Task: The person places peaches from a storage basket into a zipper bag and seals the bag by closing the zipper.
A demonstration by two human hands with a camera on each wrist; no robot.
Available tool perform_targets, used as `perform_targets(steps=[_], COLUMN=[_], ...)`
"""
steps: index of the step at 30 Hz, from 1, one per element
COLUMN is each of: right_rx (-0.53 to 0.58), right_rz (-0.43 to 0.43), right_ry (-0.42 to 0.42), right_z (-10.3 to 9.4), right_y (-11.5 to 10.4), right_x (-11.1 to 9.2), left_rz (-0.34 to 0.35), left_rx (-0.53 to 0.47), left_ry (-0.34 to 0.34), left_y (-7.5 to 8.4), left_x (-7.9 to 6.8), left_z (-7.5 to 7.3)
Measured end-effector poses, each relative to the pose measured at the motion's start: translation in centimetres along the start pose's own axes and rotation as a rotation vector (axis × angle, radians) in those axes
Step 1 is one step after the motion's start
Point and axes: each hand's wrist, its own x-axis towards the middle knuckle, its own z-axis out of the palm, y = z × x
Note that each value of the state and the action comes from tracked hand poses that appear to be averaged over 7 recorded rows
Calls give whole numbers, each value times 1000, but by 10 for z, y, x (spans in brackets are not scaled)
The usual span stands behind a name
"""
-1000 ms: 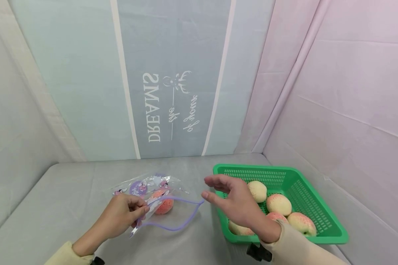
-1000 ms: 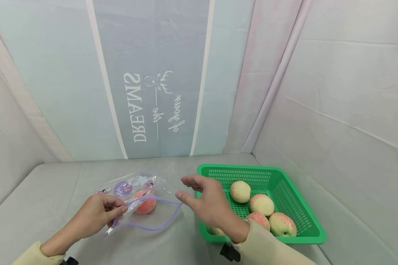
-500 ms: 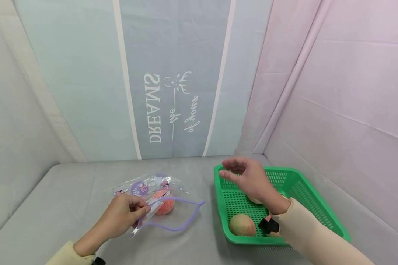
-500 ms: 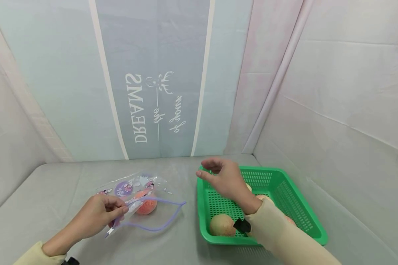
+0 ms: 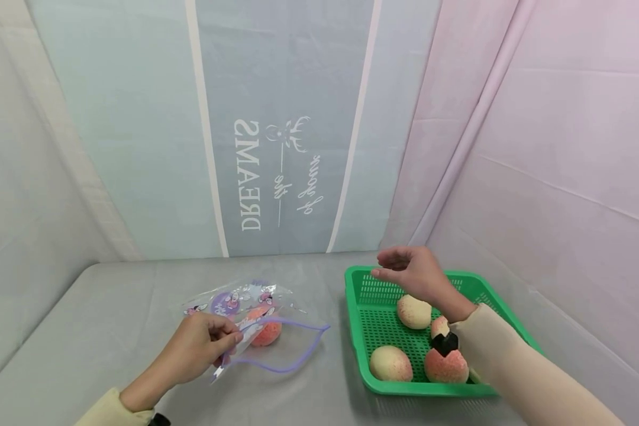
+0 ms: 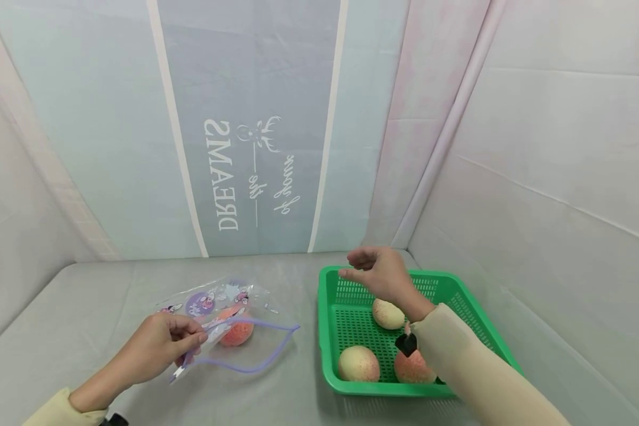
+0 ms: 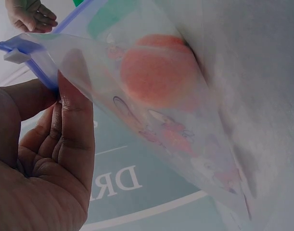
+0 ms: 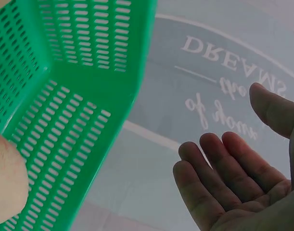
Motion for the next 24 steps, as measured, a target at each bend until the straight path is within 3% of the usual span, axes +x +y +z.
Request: perform_targets(steps=[12,24], right_rx=[-67,-72], right_rz=[23,98], right_ry=[-80,-174], right_z=[-14,-22], right_y=[27,53], right_x=[9,12], left_rz=[9,-1], left_rx=[3,-5], left_ry=[-2,-5], left_y=[0,-1], left_x=[0,1], left_z=[0,0])
